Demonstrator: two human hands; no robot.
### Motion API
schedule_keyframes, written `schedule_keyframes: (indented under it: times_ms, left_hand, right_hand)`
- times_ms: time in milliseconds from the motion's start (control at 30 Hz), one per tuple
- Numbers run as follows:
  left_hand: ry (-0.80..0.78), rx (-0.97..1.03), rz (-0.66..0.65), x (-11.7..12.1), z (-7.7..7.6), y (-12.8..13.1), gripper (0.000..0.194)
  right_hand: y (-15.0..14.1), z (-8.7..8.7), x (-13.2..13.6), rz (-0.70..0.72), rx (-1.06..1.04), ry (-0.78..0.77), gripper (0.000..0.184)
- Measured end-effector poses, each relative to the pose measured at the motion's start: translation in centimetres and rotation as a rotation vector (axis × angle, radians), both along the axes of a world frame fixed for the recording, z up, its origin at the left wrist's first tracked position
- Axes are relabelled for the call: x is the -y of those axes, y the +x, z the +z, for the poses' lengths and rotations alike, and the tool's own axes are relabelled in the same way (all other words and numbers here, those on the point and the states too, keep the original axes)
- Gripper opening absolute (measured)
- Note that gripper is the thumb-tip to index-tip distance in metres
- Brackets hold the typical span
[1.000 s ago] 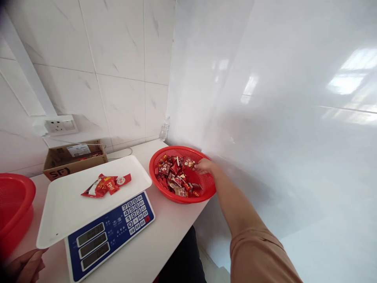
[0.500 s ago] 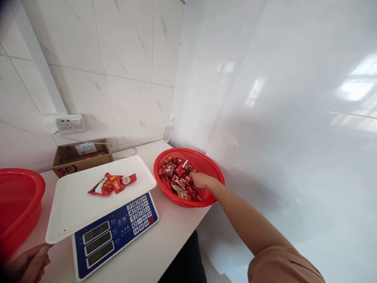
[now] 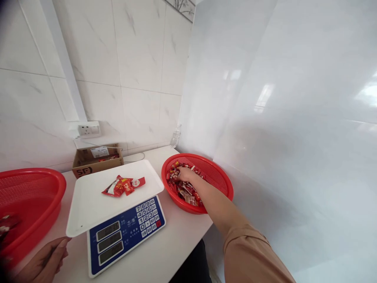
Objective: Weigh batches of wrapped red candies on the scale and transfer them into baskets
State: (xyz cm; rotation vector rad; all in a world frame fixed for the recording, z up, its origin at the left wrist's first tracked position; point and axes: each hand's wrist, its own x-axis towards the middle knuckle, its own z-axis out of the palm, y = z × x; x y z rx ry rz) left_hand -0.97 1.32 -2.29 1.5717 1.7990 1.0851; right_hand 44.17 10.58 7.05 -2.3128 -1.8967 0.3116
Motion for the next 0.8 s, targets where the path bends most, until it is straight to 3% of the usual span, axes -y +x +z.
schedule_keyframes:
  times_ms: [133, 267, 367, 500, 633, 800]
  left_hand:
    - [-0.069, 0.042, -0.032, 0.4, 0.8, 0.1, 0.048]
    - [-0.075, 0.047, -0.042, 1.1, 2.1, 1.0, 0.05]
    - [-0.062, 0.056, -0.06, 1.4, 2.3, 1.4, 0.048]
    - [-0.067, 0.047, -0.06, 1.4, 2.1, 1.2, 0.045]
    - [-0.051, 0.04, -0.063, 1.4, 2.1, 1.1, 0.044]
    - [-0.052, 0.055, -0.056, 1.5, 2.5, 1.2, 0.043]
  right_hand:
    - [-0.1, 0.9, 0.6, -0.005, 0.005, 0.093, 0.032]
    - [-1.4, 3.0, 1.5, 0.045, -0.064, 0.189, 0.029]
    - [-4.3, 4.0, 2.0, 0.163, -0.175, 0.201, 0.026]
    - [-9.9, 3.8, 2.6, 0.363, -0.305, 0.118, 0.023]
    - [-14.0, 3.2, 2.9, 0.456, -0.352, 0.097, 0.039]
    - [-14.5, 3.9, 2.9, 0.381, -0.339, 0.154, 0.055]
